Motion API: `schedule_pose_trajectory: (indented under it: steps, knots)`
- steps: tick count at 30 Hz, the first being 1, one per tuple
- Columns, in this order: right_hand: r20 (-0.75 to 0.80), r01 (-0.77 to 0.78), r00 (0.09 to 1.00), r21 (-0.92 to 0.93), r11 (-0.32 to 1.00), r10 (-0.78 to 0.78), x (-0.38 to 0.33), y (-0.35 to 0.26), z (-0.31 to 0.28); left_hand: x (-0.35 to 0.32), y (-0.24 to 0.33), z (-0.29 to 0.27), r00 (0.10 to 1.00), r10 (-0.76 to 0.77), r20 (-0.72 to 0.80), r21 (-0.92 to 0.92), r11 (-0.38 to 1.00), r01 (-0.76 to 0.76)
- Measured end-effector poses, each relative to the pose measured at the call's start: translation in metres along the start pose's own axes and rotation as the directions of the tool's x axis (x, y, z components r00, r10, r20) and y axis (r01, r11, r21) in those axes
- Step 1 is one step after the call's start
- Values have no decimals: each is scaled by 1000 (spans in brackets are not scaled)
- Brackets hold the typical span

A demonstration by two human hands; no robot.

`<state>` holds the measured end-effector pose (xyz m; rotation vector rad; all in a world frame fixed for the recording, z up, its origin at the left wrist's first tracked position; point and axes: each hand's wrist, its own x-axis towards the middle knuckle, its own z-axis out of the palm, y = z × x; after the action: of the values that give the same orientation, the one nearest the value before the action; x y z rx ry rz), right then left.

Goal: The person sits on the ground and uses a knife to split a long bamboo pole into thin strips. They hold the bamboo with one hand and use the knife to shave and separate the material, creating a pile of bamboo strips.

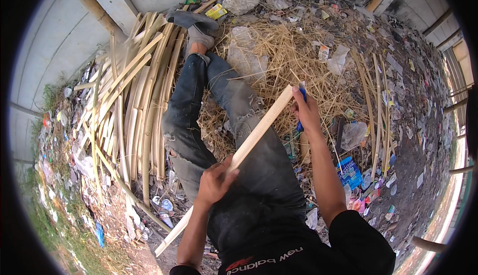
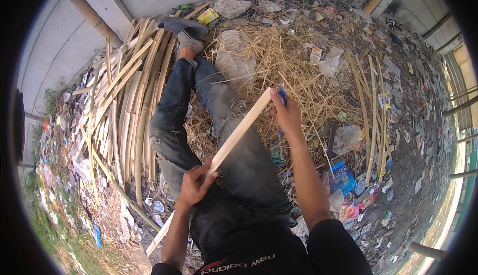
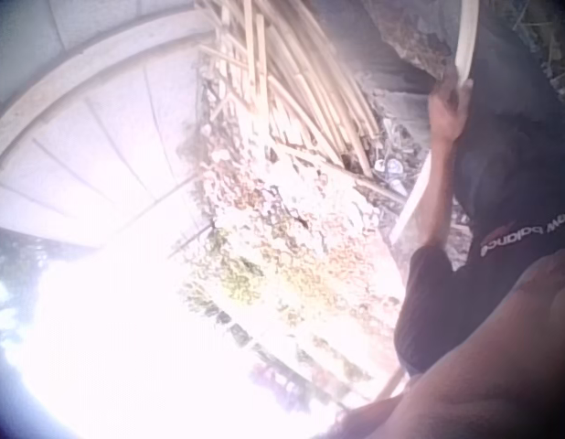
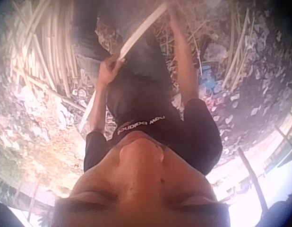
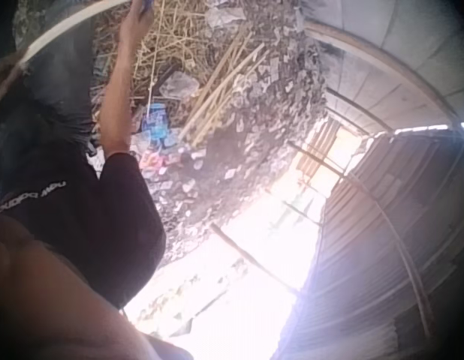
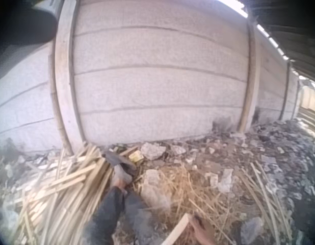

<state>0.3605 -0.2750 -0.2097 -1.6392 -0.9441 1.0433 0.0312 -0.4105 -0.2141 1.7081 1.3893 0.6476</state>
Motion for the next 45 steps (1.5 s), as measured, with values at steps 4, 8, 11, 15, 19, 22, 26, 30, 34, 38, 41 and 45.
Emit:
schedule_pose_trajectory:
  steps: [4, 8, 11, 15, 19, 22, 26, 30, 34, 38, 41, 45]
  knots:
    - [129, 108, 989, -235, 966, -79, -11, 39, -13, 1, 12, 6, 996, -22, -89, 216, 975, 41]
    - [326, 277, 937, -469, 839, -128, -52, 19, -9, 5, 6, 20, 989, 20, -149, 326, 945, 30]
    - [421, 409, 889, -560, 720, -178, -67, 32, -4, 9, 7, 27, 985, 62, -158, 354, 935, -2]
    - [551, 484, 829, -617, 620, -98, -74, 30, 7, 13, 15, 30, 992, 46, -122, 379, 925, 4]
    - [553, 462, 833, -682, 568, -13, -67, 30, 7, 14, 16, 31, 995, 21, -100, 424, 905, 23]
    - [501, 440, 864, -708, 552, -46, -52, 40, 5, 13, 13, 33, 995, 42, -95, 456, 890, 6]
    - [375, 331, 925, -708, 624, -65, -11, 49, -18, 4, 13, 26, 996, 52, -72, 509, 861, -9]
    - [358, 331, 930, -722, 608, -81, 6, 55, -19, 12, 21, 24, 996, 51, -78, 523, 852, -2]
    - [494, 453, 861, -641, 620, -118, -18, 52, -4, 13, 7, 30, 985, 133, -112, 514, 856, -57]
    - [573, 567, 802, -642, 516, -169, -39, 53, 1, 10, 8, 28, 983, 133, -124, 500, 865, -54]
    - [166, 167, 984, -689, 705, -71, 47, 61, -54, -3, 10, 17, 992, 97, -82, 531, 846, -38]
    - [-8, 109, 989, -635, 765, -148, 85, 74, -104, -14, 0, 9, 993, 75, -90, 514, 857, -18]
